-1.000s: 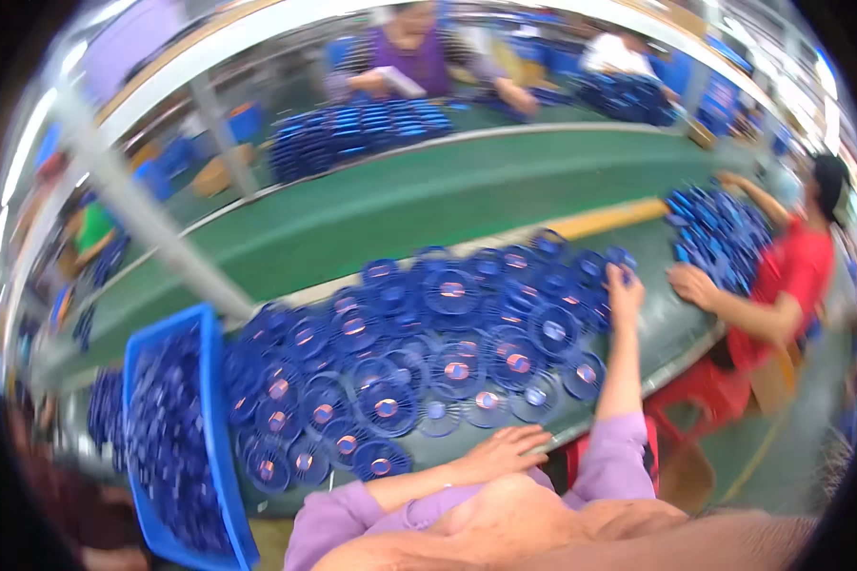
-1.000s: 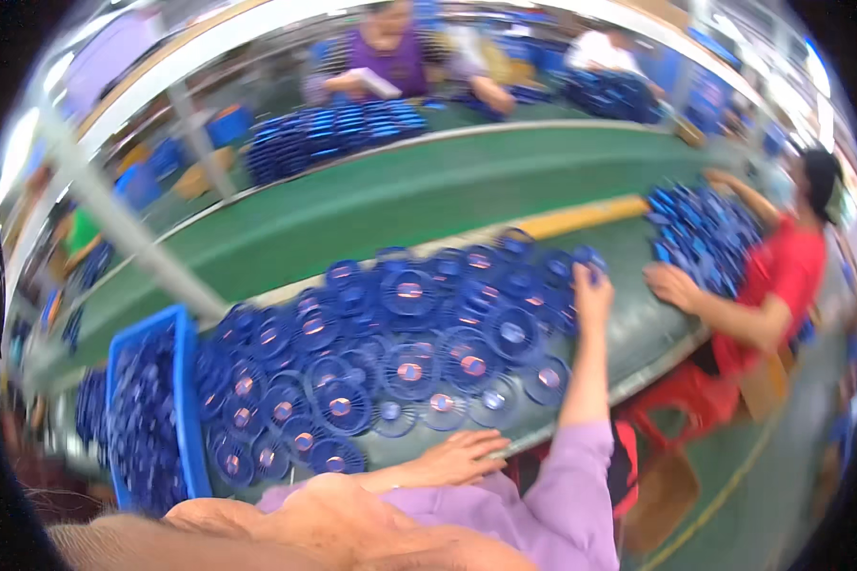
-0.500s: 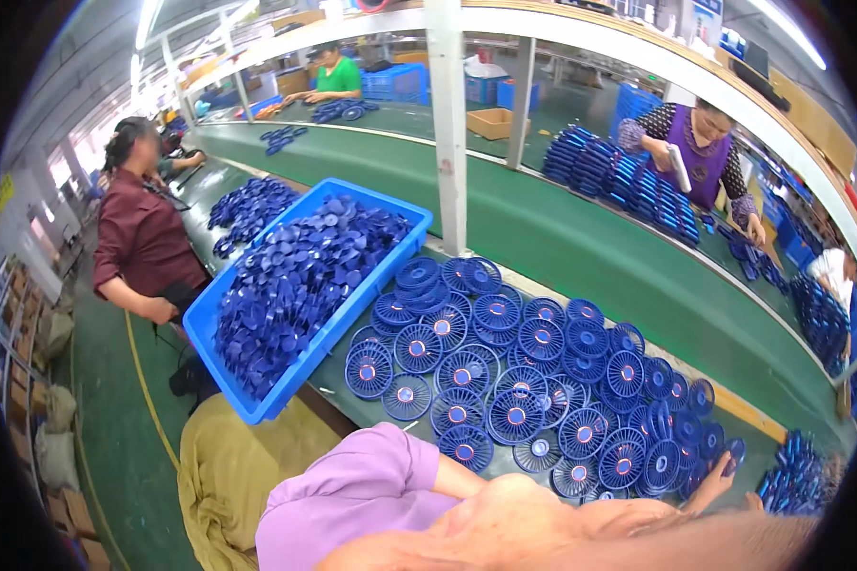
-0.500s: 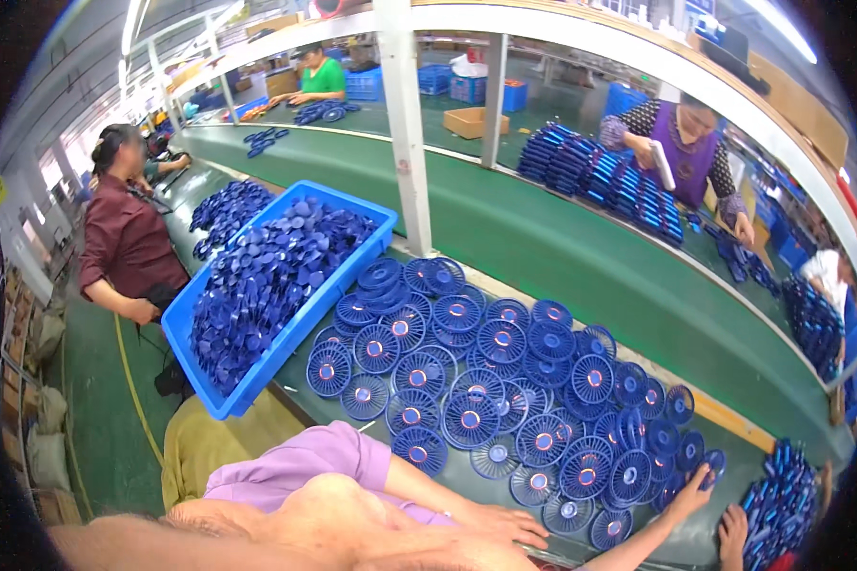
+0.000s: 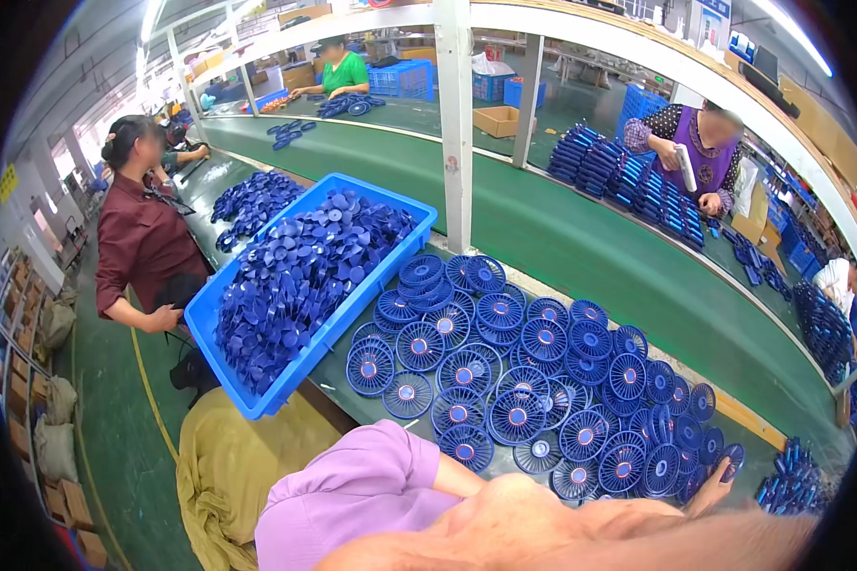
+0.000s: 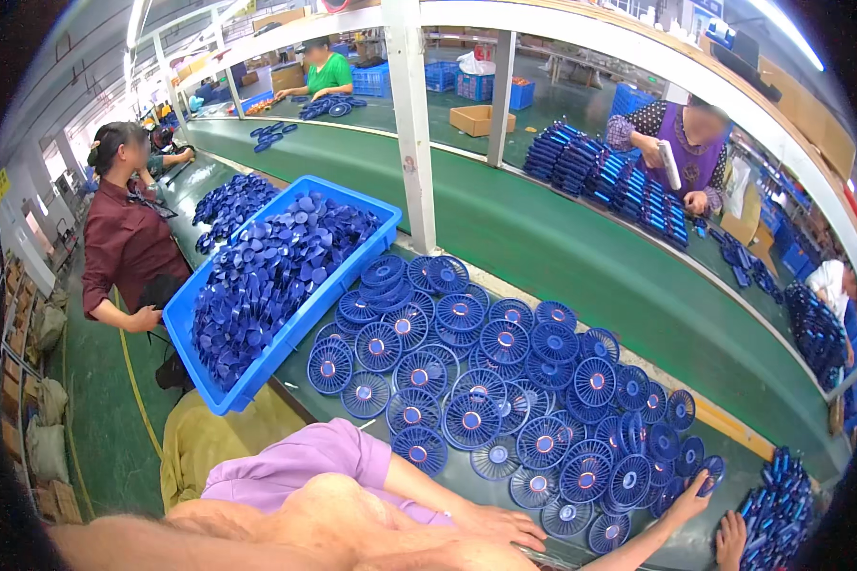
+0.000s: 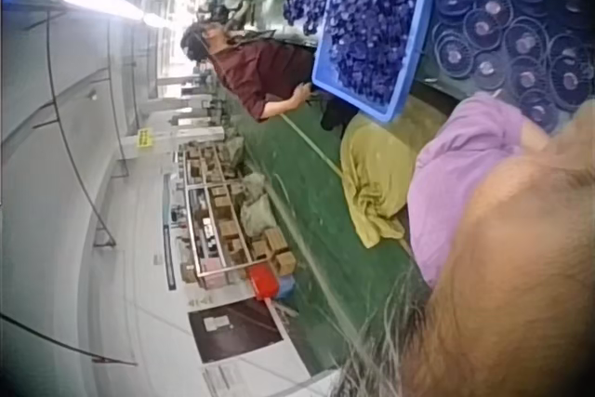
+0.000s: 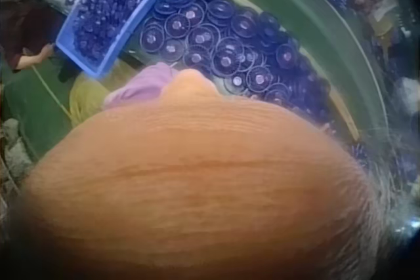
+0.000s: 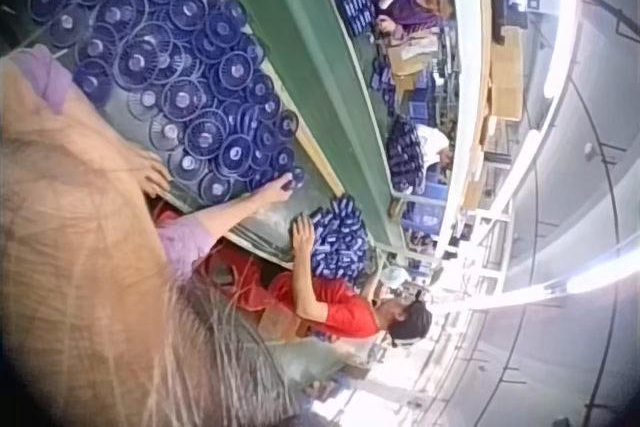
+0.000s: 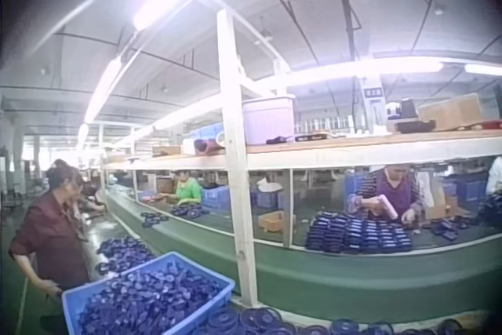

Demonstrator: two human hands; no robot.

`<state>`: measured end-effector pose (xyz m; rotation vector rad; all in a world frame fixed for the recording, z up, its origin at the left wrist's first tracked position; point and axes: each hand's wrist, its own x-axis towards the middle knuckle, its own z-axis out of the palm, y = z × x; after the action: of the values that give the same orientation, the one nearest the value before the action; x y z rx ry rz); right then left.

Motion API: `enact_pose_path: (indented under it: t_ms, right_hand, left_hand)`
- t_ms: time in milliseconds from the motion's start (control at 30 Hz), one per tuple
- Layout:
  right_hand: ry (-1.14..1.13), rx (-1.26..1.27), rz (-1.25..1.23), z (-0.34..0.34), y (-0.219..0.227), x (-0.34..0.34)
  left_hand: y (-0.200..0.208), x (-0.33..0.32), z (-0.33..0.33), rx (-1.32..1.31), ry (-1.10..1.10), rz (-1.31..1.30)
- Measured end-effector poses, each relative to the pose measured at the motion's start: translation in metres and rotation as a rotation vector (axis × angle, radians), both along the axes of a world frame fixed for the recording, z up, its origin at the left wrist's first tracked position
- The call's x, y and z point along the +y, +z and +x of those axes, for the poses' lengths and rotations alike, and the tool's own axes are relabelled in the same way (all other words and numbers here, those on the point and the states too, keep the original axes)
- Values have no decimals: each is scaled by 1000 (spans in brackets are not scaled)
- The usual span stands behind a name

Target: The person assembles portable fan covers by picking components from a conveyor belt, snapping them into fan grilles by hand, and arranging the assembled grilles on the table.

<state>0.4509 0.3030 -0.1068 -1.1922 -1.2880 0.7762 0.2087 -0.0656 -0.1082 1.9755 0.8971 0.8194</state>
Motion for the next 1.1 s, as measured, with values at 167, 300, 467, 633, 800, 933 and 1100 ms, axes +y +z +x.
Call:
enact_pose_path:
  t_ms: [167, 300, 467, 633, 800, 933, 1100]
  right_hand:
    - [-1, -23, 14, 0, 3, -3]
    - [-8, -38, 26, 0, 3, -3]
    - [36, -14, 15, 3, 1, -1]
    - [26, -2, 12, -3, 8, -10]
    - [35, 2, 4, -3, 9, -10]
    - [40, 8, -6, -1, 6, -6]
    - [28, -2, -20, 9, -3, 5]
  left_hand:
    - [-13, 3, 4, 18, 3, 78]
    - [-12, 3, 4, 7, -1, 49]
    - [-15, 3, 5, 44, 12, 85]
    - [-14, 3, 7, 61, 10, 51]
    - [-13, 2, 8, 64, 22, 52]
    - [-21, 4, 13, 106, 38, 55]
    - [-20, 5, 13, 88, 50, 73]
